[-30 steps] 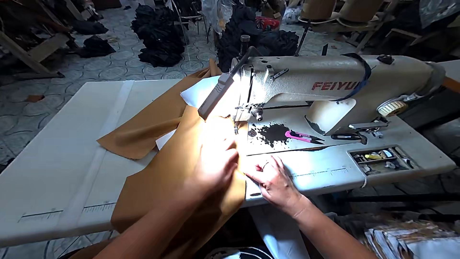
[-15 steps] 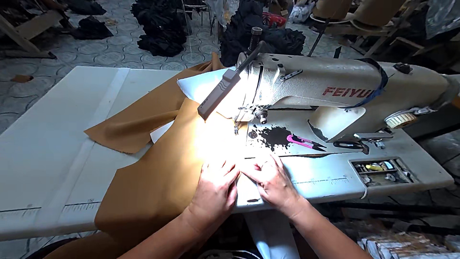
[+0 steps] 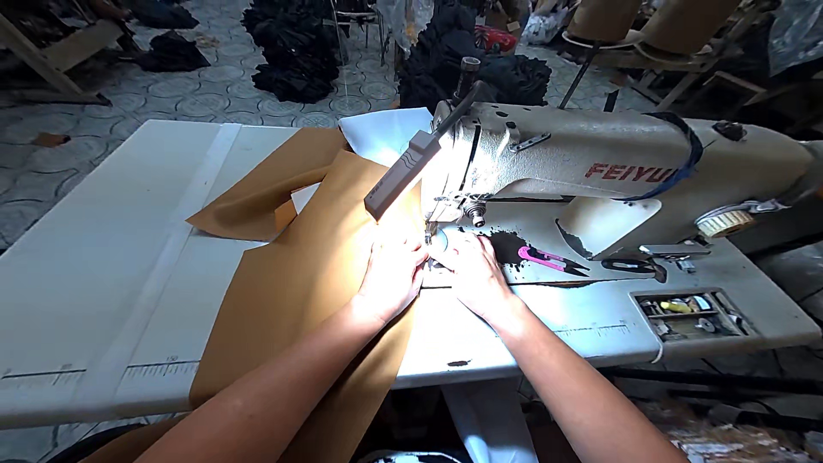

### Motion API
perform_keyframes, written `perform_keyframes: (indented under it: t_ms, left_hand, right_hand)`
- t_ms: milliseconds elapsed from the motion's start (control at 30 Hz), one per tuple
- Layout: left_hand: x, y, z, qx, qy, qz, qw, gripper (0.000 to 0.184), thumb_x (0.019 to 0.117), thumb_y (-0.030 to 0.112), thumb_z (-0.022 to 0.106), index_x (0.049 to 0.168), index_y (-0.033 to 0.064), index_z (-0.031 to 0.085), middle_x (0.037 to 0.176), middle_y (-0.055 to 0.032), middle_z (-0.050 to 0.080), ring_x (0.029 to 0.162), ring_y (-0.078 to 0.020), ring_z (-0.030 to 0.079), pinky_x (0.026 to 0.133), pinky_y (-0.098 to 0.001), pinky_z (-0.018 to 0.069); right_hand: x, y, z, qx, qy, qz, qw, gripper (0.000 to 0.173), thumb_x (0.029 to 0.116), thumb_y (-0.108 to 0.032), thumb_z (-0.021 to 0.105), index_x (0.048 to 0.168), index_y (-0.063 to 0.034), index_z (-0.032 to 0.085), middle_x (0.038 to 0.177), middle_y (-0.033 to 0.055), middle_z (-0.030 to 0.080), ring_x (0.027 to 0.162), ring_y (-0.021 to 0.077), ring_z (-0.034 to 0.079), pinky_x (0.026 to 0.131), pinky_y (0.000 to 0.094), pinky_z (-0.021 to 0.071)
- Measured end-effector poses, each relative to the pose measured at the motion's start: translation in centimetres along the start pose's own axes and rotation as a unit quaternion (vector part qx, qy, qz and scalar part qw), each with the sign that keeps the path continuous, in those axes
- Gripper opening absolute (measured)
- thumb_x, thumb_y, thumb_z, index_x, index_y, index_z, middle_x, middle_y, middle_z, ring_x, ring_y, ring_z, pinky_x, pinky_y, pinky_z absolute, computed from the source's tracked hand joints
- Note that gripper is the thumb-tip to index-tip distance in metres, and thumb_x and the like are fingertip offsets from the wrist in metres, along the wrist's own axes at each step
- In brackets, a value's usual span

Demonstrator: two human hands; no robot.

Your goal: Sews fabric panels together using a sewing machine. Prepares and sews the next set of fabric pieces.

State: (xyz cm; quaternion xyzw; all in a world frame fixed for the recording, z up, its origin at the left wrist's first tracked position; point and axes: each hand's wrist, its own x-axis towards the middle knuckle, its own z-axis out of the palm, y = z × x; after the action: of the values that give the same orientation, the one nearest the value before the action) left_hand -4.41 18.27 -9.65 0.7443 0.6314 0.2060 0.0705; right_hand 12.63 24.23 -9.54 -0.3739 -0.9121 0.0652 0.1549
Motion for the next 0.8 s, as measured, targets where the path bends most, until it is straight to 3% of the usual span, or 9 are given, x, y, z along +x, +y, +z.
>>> perform_keyframes:
  t_ms: [67, 200, 333, 400, 533, 633, 733, 767, 800]
  left_hand:
    - [0.1, 0.0, 0.0, 0.000, -0.003, -0.003, 1.000, 0.030, 0.0967, 0.008, 0.059, 0.122, 0.0077, 0.075, 0.132, -0.0133, 0.068, 0.130, -0.0346, 0.058, 0.107, -0.0630, 0.0373]
    - [0.1, -0.4, 0.3, 0.003, 0.016, 0.016, 1.000, 0.029, 0.0956, 0.008, 0.058, 0.119, 0.0079, 0.076, 0.129, -0.0123, 0.069, 0.126, -0.0340, 0.060, 0.103, -0.0628, 0.0396]
    - [1.4, -0.9, 0.0, -0.012, -0.016, -0.008, 1.000, 0.030, 0.0973, 0.008, 0.056, 0.122, 0.0058, 0.075, 0.132, -0.0138, 0.067, 0.129, -0.0359, 0.057, 0.108, -0.0645, 0.0340]
    - [2.3, -1.4, 0.1, -0.012, -0.026, -0.019, 0.999, 0.032, 0.0996, 0.009, 0.053, 0.125, 0.0054, 0.073, 0.136, -0.0144, 0.065, 0.134, -0.0370, 0.053, 0.110, -0.0661, 0.0315]
    - [3.4, -1.5, 0.0, 0.004, -0.030, -0.028, 0.999, 0.032, 0.1009, 0.010, 0.052, 0.125, 0.0044, 0.072, 0.136, -0.0146, 0.065, 0.133, -0.0362, 0.054, 0.107, -0.0642, 0.0351]
    - [3.7, -1.3, -0.5, -0.005, -0.060, -0.041, 0.997, 0.033, 0.1022, 0.011, 0.051, 0.128, 0.0048, 0.070, 0.139, -0.0141, 0.062, 0.134, -0.0363, 0.053, 0.108, -0.0675, 0.0324]
    - [1.8, -0.7, -2.1, -0.033, -0.081, -0.033, 0.996, 0.040, 0.1043, 0.016, 0.047, 0.141, 0.0051, 0.060, 0.154, -0.0152, 0.048, 0.145, -0.0352, 0.041, 0.114, -0.0630, 0.0301]
    - [0.1, -0.2, -2.7, -0.030, -0.065, -0.028, 0.997, 0.043, 0.1050, 0.018, 0.047, 0.144, 0.0040, 0.057, 0.156, -0.0164, 0.046, 0.146, -0.0351, 0.040, 0.116, -0.0594, 0.0315]
    - [-2.1, 0.3, -3.3, -0.012, -0.028, -0.027, 0.999, 0.041, 0.1044, 0.020, 0.048, 0.139, 0.0019, 0.060, 0.148, -0.0182, 0.054, 0.140, -0.0358, 0.049, 0.112, -0.0564, 0.0393]
  right_hand:
    - [0.0, 0.0, 0.2, 0.003, 0.006, 0.005, 1.000, 0.034, 0.0949, -0.007, 0.065, 0.125, -0.0196, 0.075, 0.122, 0.0178, 0.070, 0.129, 0.0382, 0.056, 0.111, 0.0573, 0.0371]
    - [0.1, -0.1, -0.1, 0.009, -0.019, 0.022, 1.000, 0.034, 0.0965, -0.010, 0.064, 0.128, -0.0201, 0.074, 0.127, 0.0178, 0.068, 0.132, 0.0371, 0.054, 0.113, 0.0559, 0.0352]
    - [-0.1, 0.1, 0.3, 0.025, 0.009, 0.028, 0.999, 0.027, 0.0949, -0.009, 0.066, 0.120, -0.0138, 0.077, 0.126, 0.0184, 0.068, 0.130, 0.0375, 0.055, 0.111, 0.0562, 0.0377]
    - [-0.5, 0.5, 1.0, 0.036, 0.065, 0.012, 0.997, 0.025, 0.0942, -0.007, 0.064, 0.115, -0.0115, 0.078, 0.117, 0.0185, 0.069, 0.125, 0.0377, 0.059, 0.109, 0.0561, 0.0409]
    - [-1.0, 1.2, 2.4, 0.041, 0.186, -0.060, 0.980, 0.025, 0.0916, -0.006, 0.063, 0.108, -0.0096, 0.080, 0.101, 0.0166, 0.072, 0.110, 0.0359, 0.067, 0.101, 0.0526, 0.0505]
    - [-1.0, 1.1, 2.5, 0.034, 0.230, -0.110, 0.966, 0.022, 0.0899, -0.005, 0.064, 0.103, -0.0095, 0.081, 0.093, 0.0124, 0.073, 0.099, 0.0315, 0.070, 0.097, 0.0494, 0.0529]
    - [-1.2, 0.9, 2.3, 0.044, 0.223, -0.099, 0.969, 0.022, 0.0912, -0.006, 0.063, 0.103, -0.0094, 0.081, 0.093, 0.0128, 0.073, 0.098, 0.0312, 0.070, 0.096, 0.0487, 0.0533]
    - [-1.2, 0.9, 2.2, 0.048, 0.221, -0.093, 0.970, 0.022, 0.0912, -0.007, 0.063, 0.103, -0.0094, 0.081, 0.093, 0.0133, 0.073, 0.098, 0.0316, 0.070, 0.095, 0.0488, 0.0534]
    - [-1.2, 0.9, 2.1, 0.049, 0.221, -0.089, 0.970, 0.022, 0.0911, -0.007, 0.063, 0.103, -0.0098, 0.082, 0.093, 0.0133, 0.073, 0.097, 0.0314, 0.070, 0.094, 0.0483, 0.0539]
